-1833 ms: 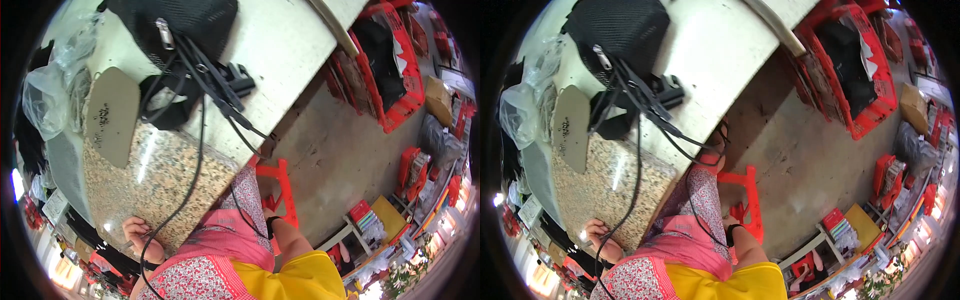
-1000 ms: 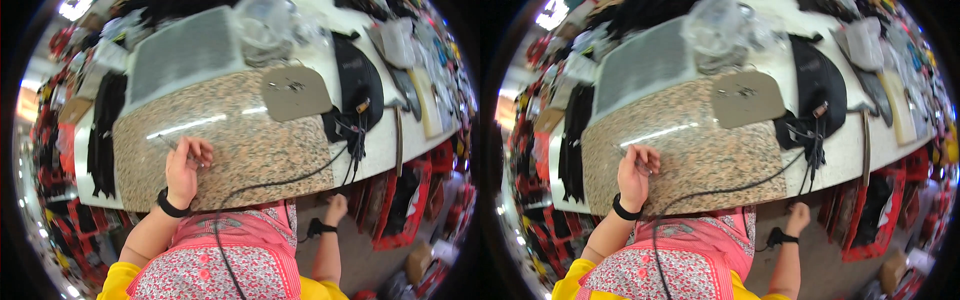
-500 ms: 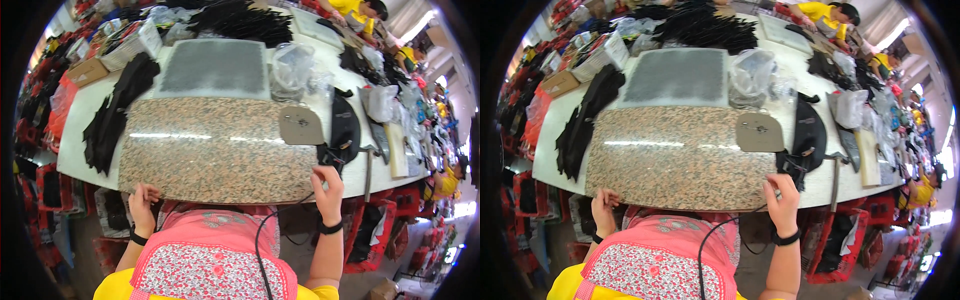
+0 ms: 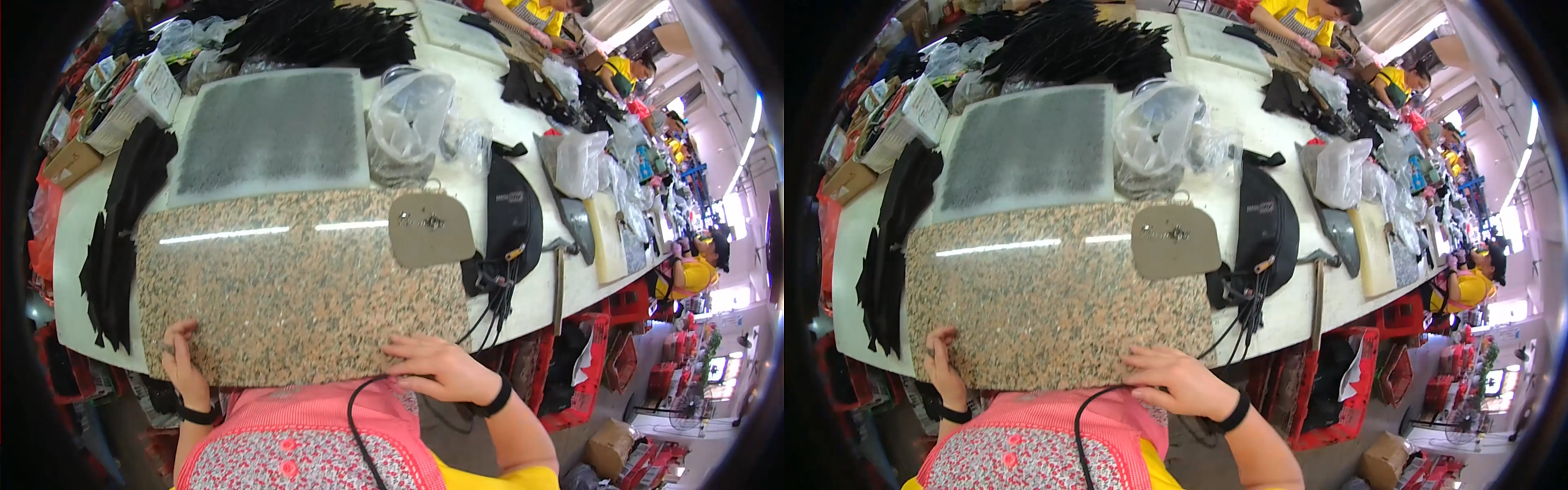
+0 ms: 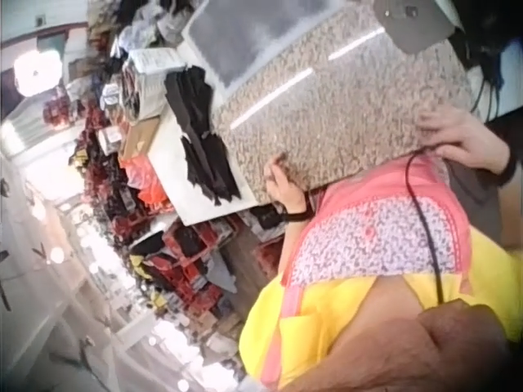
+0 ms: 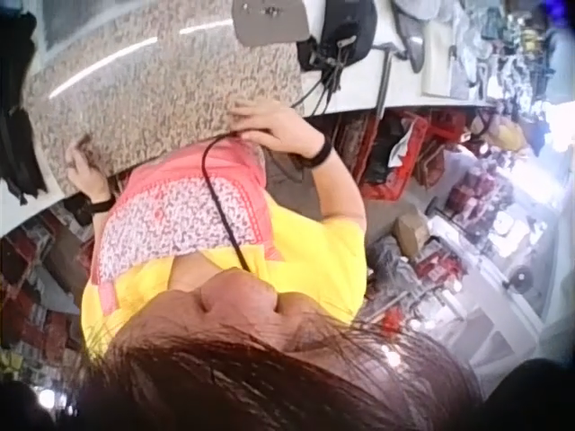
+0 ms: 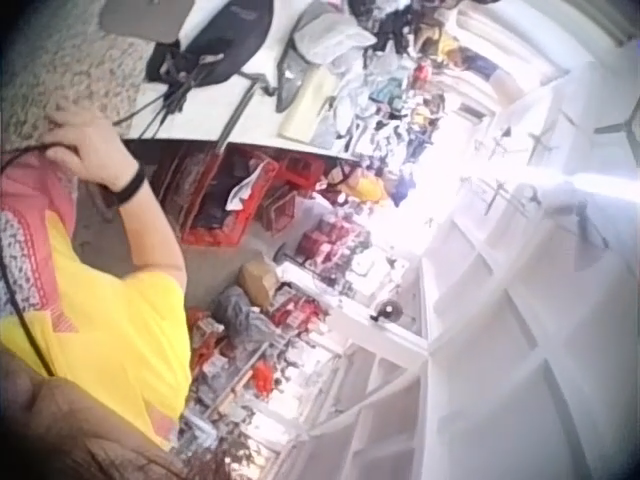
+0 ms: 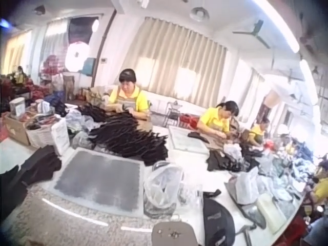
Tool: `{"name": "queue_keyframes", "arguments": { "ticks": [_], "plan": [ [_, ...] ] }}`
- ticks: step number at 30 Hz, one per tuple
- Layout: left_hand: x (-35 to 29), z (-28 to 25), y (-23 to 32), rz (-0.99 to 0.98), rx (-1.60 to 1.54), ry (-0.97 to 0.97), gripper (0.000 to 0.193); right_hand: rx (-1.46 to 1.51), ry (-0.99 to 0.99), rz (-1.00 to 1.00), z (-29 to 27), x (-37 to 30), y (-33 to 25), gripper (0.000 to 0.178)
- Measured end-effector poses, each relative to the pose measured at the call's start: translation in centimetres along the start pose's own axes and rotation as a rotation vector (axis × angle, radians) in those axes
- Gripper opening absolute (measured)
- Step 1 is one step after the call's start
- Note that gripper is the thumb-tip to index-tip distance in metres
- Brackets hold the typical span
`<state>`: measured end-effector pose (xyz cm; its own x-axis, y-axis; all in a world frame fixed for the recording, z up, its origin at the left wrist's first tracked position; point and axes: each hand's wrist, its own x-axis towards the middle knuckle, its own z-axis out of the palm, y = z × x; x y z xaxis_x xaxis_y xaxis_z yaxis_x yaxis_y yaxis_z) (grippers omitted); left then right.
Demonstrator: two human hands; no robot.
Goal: The worker attaches metallic rivets and small hardware eyelets onto pre-cut leather lining panels for footwear manufacturing.
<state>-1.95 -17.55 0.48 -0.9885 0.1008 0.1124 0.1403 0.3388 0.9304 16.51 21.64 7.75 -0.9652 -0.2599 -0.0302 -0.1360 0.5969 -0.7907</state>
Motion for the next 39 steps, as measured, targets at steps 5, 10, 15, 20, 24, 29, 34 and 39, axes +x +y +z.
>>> {"name": "queue_keyframes", "arguments": {
  "ticks": [5, 10, 15, 20, 24, 29, 34, 39],
  "plan": [
    [0.2, 0.8, 0.7, -0.024, -0.019, -0.005, 0.028, -0.387, 0.624, 0.274, -5.1, 1.5, 3.4, 0.016],
    [0.2, 1.0, 0.6, -0.026, -0.046, 0.015, 0.026, -0.553, 0.589, 0.153, -5.2, 5.8, 5.5, 0.018],
    [0.5, 1.4, 0.4, -0.008, -0.056, -0.002, 0.025, -0.684, 0.424, 0.170, -3.0, 6.7, 5.7, 0.022],
    [0.4, 0.8, 0.1, -0.028, -0.043, 0.002, 0.025, -0.900, 0.234, 0.104, -3.1, 7.7, 5.4, 0.012],
    [0.4, 0.9, -0.6, -0.006, -0.071, 0.007, 0.024, -0.816, 0.295, 0.061, -2.7, 8.3, 5.5, 0.006],
    [0.4, 1.2, -0.8, -0.021, -0.055, 0.008, 0.027, -0.725, 0.163, 0.033, -0.6, 8.2, 2.6, 0.014],
    [0.3, 0.8, -1.3, -0.031, -0.053, 0.001, 0.028, -0.641, 0.822, 0.332, -6.5, 2.6, 3.3, 0.028],
    [0.6, 1.1, -0.8, -0.018, -0.018, -0.005, 0.029, -0.979, 1.064, 1.181, -9.3, -12.3, 9.5, 0.046]
  ]
}}
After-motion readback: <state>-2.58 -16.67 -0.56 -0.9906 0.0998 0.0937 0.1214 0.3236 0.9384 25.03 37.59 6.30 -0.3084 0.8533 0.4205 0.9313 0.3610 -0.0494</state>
